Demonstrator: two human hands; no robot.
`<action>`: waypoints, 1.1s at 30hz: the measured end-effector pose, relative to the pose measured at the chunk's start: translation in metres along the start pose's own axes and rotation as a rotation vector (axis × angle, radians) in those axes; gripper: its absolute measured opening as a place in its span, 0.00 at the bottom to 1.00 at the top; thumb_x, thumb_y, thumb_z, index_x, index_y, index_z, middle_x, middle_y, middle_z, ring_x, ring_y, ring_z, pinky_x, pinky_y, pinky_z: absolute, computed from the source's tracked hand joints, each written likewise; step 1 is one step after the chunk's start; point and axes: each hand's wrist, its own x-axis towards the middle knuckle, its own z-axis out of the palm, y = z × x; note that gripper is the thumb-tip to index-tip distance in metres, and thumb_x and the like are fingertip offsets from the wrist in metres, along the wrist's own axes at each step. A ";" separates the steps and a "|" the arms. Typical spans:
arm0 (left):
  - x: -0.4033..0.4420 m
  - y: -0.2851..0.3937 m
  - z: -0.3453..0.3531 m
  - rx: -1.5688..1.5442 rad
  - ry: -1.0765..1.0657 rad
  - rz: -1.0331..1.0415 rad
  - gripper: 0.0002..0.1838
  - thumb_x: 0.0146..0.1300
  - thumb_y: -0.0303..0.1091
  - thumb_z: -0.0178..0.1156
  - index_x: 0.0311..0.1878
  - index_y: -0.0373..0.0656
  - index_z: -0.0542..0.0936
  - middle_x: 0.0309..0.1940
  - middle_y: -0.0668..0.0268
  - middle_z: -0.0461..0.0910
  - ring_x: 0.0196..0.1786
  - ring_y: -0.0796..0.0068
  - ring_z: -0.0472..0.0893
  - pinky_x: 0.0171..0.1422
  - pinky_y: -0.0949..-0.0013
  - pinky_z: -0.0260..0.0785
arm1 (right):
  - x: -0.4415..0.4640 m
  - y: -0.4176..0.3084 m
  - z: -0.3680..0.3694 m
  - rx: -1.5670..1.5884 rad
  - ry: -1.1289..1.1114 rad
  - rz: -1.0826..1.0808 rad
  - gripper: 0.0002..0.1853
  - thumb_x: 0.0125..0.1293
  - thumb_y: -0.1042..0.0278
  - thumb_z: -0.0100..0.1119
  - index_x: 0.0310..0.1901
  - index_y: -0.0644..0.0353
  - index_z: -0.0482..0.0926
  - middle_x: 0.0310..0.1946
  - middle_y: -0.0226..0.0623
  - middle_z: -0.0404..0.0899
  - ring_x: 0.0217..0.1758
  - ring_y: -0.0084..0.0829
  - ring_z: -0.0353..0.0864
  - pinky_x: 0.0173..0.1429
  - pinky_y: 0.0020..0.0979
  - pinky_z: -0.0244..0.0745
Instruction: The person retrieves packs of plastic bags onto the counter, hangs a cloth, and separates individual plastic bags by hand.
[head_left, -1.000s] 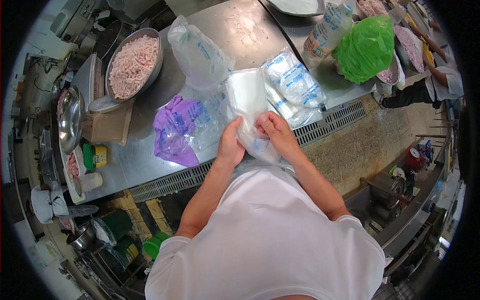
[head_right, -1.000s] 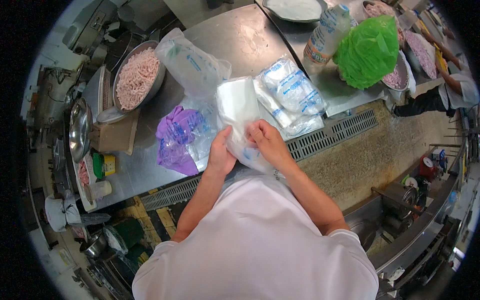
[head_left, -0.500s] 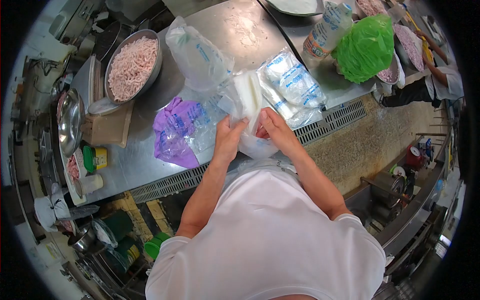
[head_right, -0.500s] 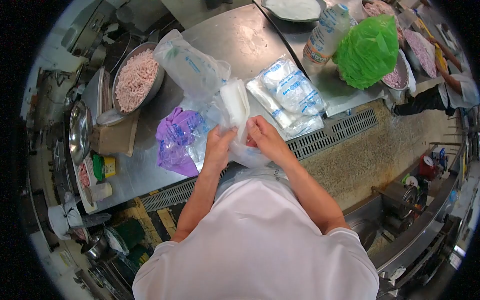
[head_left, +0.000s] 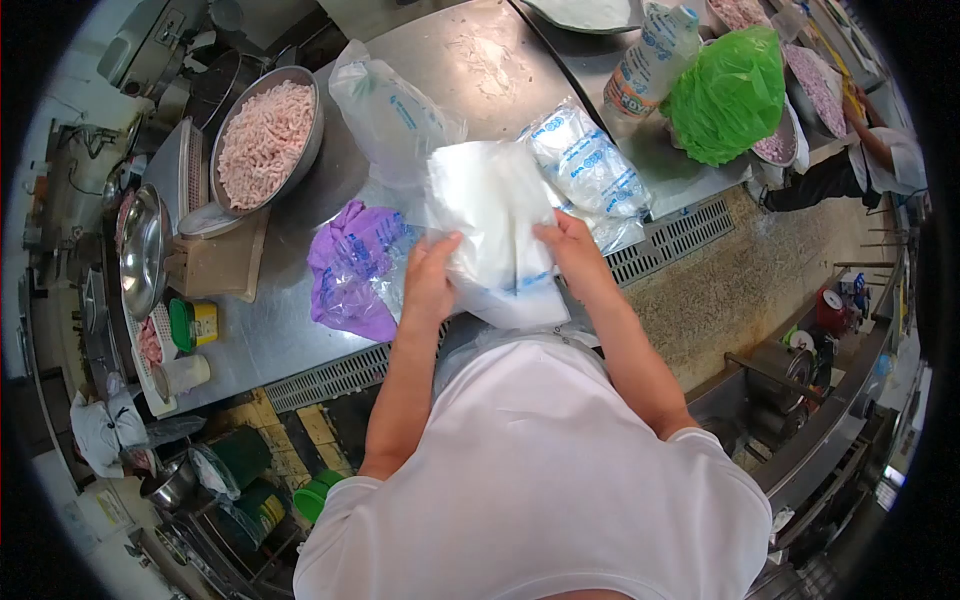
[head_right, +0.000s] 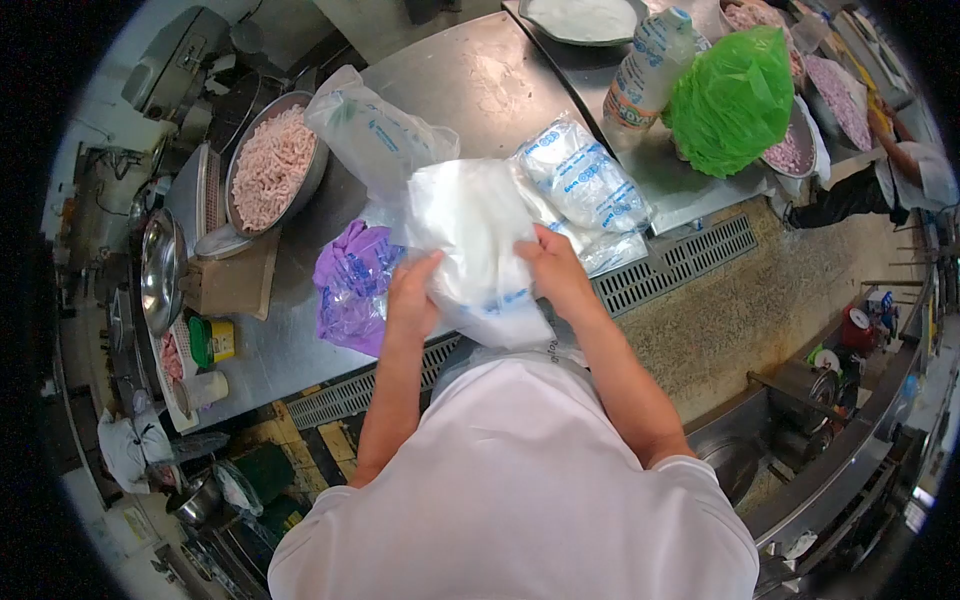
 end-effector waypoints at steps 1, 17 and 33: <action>0.001 0.006 -0.008 0.006 0.001 0.006 0.19 0.64 0.29 0.61 0.56 0.30 0.75 0.50 0.55 0.81 0.51 0.63 0.83 0.56 0.62 0.76 | 0.001 -0.004 -0.003 0.020 0.035 0.022 0.19 0.67 0.71 0.53 0.57 0.68 0.77 0.46 0.39 0.84 0.45 0.27 0.83 0.50 0.28 0.77; 0.039 0.072 -0.166 0.359 0.323 0.159 0.17 0.65 0.27 0.58 0.56 0.30 0.77 0.47 0.58 0.83 0.47 0.66 0.83 0.53 0.66 0.75 | 0.078 0.062 -0.024 -0.060 -0.032 0.066 0.19 0.68 0.74 0.51 0.59 0.69 0.74 0.49 0.42 0.82 0.48 0.30 0.82 0.54 0.32 0.77; 0.031 0.065 -0.172 1.194 0.612 0.418 0.18 0.60 0.30 0.50 0.48 0.29 0.81 0.42 0.42 0.83 0.48 0.52 0.83 0.55 0.58 0.72 | 0.044 0.089 0.000 -1.405 -0.154 -0.707 0.28 0.63 0.65 0.64 0.66 0.48 0.72 0.74 0.40 0.58 0.76 0.52 0.54 0.75 0.58 0.52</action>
